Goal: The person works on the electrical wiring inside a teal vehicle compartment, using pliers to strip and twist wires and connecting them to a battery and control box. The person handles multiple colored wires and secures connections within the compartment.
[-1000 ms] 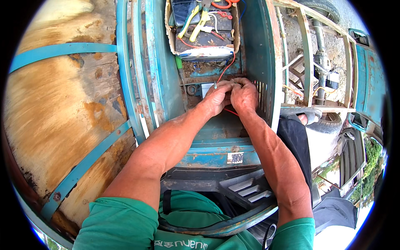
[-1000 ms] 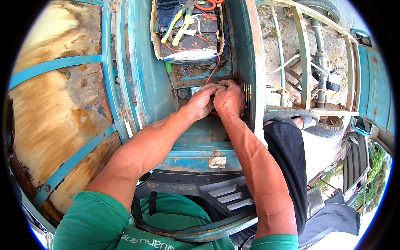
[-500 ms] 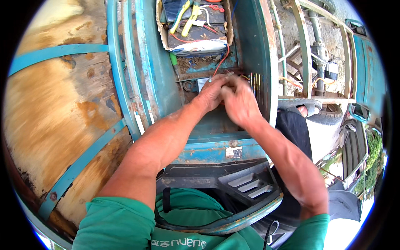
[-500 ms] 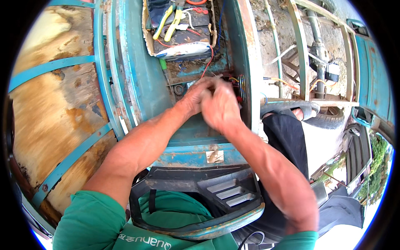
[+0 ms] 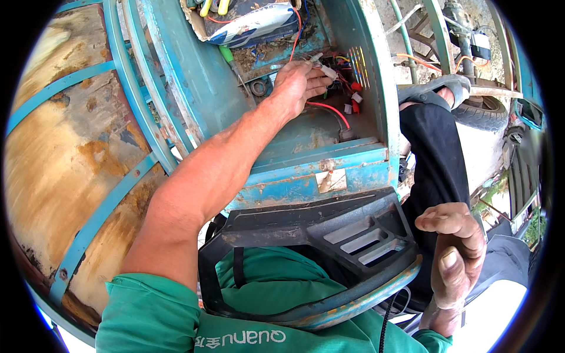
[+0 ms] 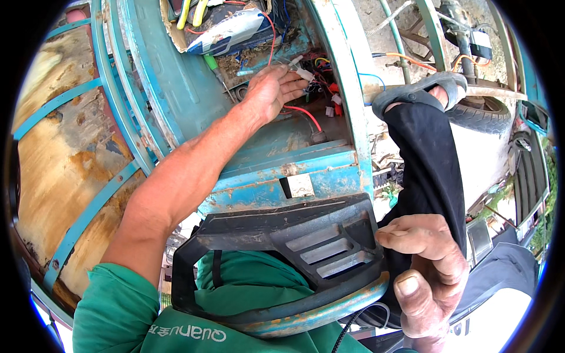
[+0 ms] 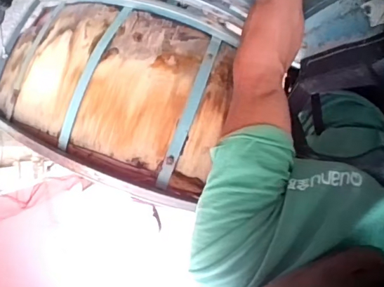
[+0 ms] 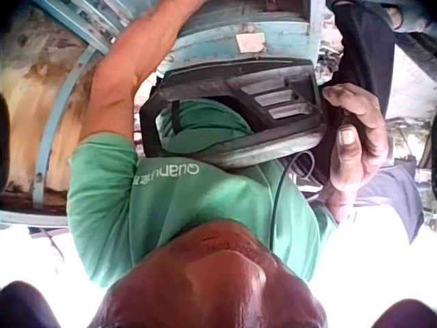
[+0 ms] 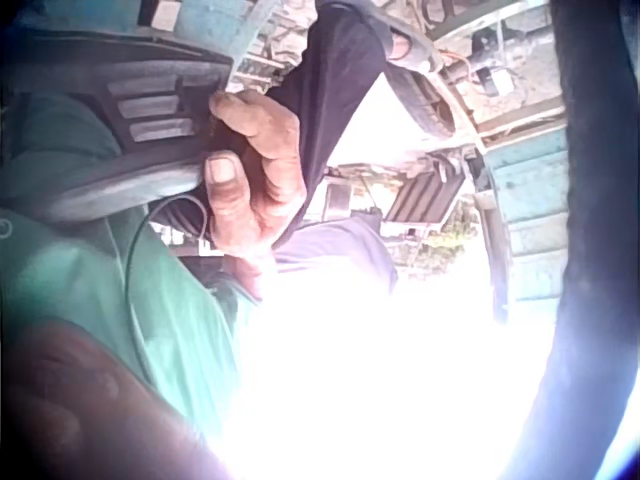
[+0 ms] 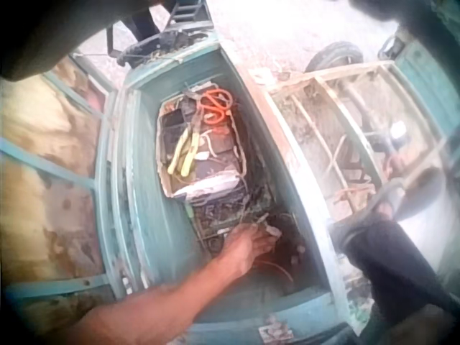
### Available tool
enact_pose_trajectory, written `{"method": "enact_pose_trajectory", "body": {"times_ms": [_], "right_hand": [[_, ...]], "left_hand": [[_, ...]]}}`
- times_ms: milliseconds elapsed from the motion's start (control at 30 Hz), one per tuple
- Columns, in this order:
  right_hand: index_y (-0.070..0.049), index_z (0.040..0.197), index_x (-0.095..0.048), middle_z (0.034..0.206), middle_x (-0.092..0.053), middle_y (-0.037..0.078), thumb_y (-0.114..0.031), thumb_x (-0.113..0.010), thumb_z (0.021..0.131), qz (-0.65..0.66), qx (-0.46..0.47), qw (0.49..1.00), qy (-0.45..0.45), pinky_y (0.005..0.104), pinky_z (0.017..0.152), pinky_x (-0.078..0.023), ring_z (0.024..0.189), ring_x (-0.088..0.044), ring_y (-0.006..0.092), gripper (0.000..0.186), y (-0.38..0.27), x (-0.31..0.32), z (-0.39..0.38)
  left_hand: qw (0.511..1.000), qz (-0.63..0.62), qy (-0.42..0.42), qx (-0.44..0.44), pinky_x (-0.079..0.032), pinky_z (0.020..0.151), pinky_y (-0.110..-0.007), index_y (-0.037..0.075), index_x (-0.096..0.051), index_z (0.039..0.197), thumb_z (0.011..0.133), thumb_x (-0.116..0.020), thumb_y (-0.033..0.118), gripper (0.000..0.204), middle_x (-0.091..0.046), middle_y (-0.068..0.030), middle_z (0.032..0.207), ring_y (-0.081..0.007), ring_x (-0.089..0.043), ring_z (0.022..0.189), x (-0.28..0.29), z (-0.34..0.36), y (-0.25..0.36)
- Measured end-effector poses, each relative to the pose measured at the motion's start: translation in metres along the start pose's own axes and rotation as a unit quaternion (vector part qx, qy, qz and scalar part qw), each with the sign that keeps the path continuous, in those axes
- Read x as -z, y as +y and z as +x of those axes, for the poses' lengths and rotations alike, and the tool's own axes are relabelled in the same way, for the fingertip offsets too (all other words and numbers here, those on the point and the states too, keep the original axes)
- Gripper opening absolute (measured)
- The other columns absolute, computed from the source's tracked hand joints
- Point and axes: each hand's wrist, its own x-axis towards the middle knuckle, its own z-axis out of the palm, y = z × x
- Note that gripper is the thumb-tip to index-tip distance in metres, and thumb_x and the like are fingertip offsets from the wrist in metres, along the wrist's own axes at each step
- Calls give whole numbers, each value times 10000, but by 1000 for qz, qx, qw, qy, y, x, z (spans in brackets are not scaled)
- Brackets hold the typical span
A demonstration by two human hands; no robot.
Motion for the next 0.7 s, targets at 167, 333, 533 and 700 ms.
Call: {"method": "enact_pose_trajectory", "body": {"times_ms": [167, 333, 533, 700], "right_hand": [[2, 1008, -613, 940, -577, 135, -351, -628, 886, -15, 29, 999, 26, 362, 850, -474, 925, -576, 225, 373, 1, 1, -6], [1, 1004, -621, 968, -603, 149, -340, -659, 894, -8, 45, 999, 22, 378, 895, -483, 948, -620, 230, 360, 0, 9, -4], [-21, 1027, -600, 951, -567, 106, -368, -602, 918, -36, 75, 996, 13, 340, 837, -464, 913, -568, 199, 363, -1, 16, -5], [-30, 1065, -603, 951, -566, 99, -359, -597, 925, -47, 106, 993, 6, 327, 820, -463, 912, -553, 196, 358, -3, 19, -5]], "left_hand": [[998, -7, -54, 21, -515, 820, -431, -6, -489, 1123, 966, -513, 183, 247, -593, -177, 1083, -309, -628, 1001, 1, 1, 7], [992, 72, -105, -13, -508, 849, -400, -8, -526, 1146, 941, -587, 215, 310, -605, -136, 1103, -267, -616, 1030, 5, -2, 11], [976, 170, -120, -58, -510, 864, -380, -30, -531, 1170, 930, -645, 268, 399, -605, -135, 1099, -244, -628, 1022, 0, 4, 6], [985, 108, -128, -41, -515, 880, -383, -73, -506, 1212, 928, -655, 312, 501, -602, -150, 1115, -243, -630, 1017, 3, 2, 9]]}}
